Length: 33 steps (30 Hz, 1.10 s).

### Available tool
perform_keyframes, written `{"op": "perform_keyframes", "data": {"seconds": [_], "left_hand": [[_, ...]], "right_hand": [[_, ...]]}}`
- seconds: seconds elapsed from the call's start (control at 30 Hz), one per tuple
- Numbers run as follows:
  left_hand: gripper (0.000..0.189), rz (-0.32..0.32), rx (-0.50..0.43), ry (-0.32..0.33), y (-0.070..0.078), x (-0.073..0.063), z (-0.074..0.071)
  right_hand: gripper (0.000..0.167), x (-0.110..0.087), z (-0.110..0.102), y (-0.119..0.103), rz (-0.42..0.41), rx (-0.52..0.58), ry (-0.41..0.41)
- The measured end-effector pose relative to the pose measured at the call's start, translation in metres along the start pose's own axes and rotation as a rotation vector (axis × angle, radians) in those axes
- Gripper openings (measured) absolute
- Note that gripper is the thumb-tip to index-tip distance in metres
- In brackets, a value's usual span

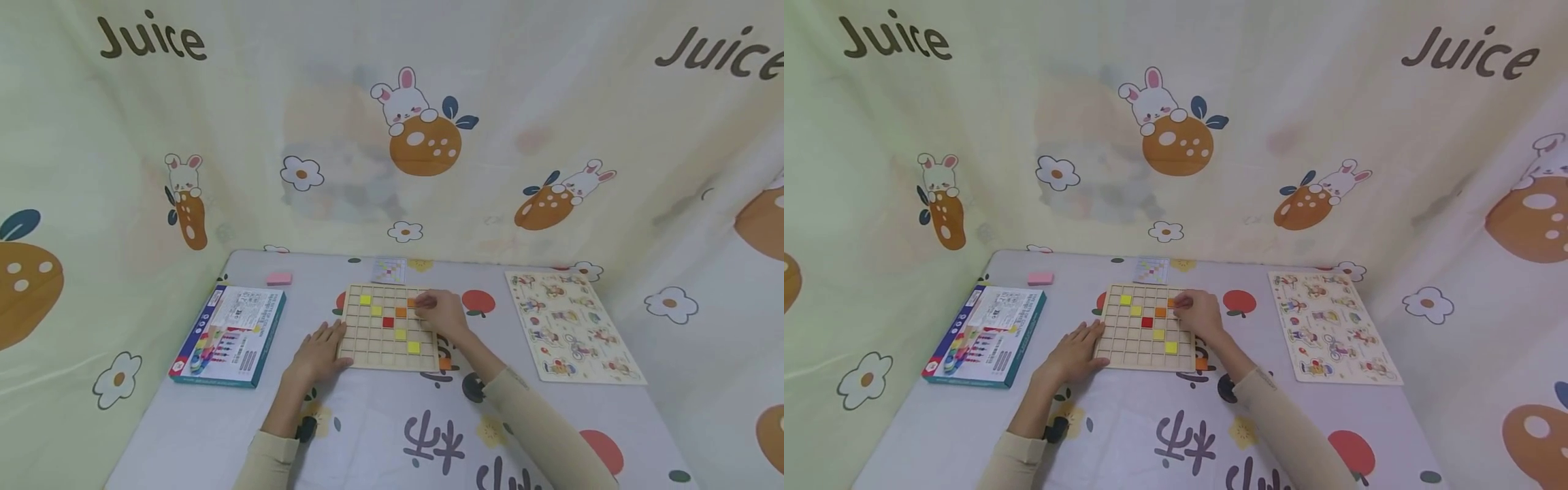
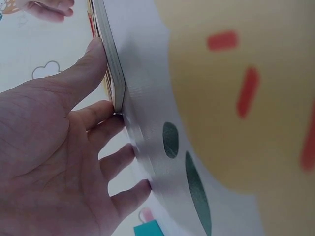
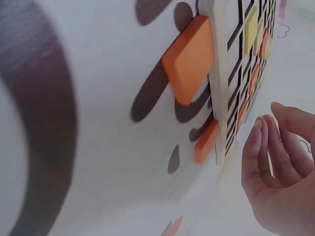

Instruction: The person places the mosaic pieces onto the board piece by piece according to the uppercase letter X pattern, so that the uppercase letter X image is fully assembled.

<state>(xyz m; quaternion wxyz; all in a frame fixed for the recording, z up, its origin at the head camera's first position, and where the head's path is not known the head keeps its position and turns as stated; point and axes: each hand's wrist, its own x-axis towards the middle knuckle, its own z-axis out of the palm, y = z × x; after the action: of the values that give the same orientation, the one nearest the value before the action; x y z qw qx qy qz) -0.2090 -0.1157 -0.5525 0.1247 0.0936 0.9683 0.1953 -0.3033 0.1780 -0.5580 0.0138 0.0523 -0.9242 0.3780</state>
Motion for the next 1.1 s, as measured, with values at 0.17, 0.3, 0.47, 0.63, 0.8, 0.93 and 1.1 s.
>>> {"op": "perform_keyframes", "data": {"seconds": [0.17, 0.3, 0.47, 0.63, 0.8, 0.93, 1.1], "left_hand": [[0.085, 0.003, -0.003, 0.004, 0.000, -0.001, -0.001], [0.085, 0.006, -0.003, 0.001, 0.000, 0.000, 0.000], [0.085, 0.005, -0.006, -0.001, -0.002, 0.001, 0.001], [0.085, 0.012, -0.004, 0.000, -0.004, 0.003, 0.002], [0.085, 0.010, -0.009, -0.001, -0.004, 0.003, 0.003], [0.086, 0.011, -0.003, -0.006, -0.005, 0.003, 0.003], [0.086, 0.012, -0.006, -0.002, -0.004, 0.003, 0.003]], "right_hand": [[0.019, -0.009, -0.010, 0.007, 0.016, 0.026, 0.015], [0.017, -0.017, -0.017, 0.016, 0.040, 0.016, 0.021], [0.018, -0.026, -0.024, 0.026, 0.063, -0.007, 0.017], [0.021, -0.032, -0.029, 0.034, 0.065, -0.058, -0.002], [0.028, -0.035, -0.030, 0.040, 0.082, -0.104, -0.042], [0.029, -0.036, -0.026, 0.046, 0.092, -0.116, -0.047], [0.030, -0.037, -0.027, 0.045, 0.079, -0.082, -0.019]]}}
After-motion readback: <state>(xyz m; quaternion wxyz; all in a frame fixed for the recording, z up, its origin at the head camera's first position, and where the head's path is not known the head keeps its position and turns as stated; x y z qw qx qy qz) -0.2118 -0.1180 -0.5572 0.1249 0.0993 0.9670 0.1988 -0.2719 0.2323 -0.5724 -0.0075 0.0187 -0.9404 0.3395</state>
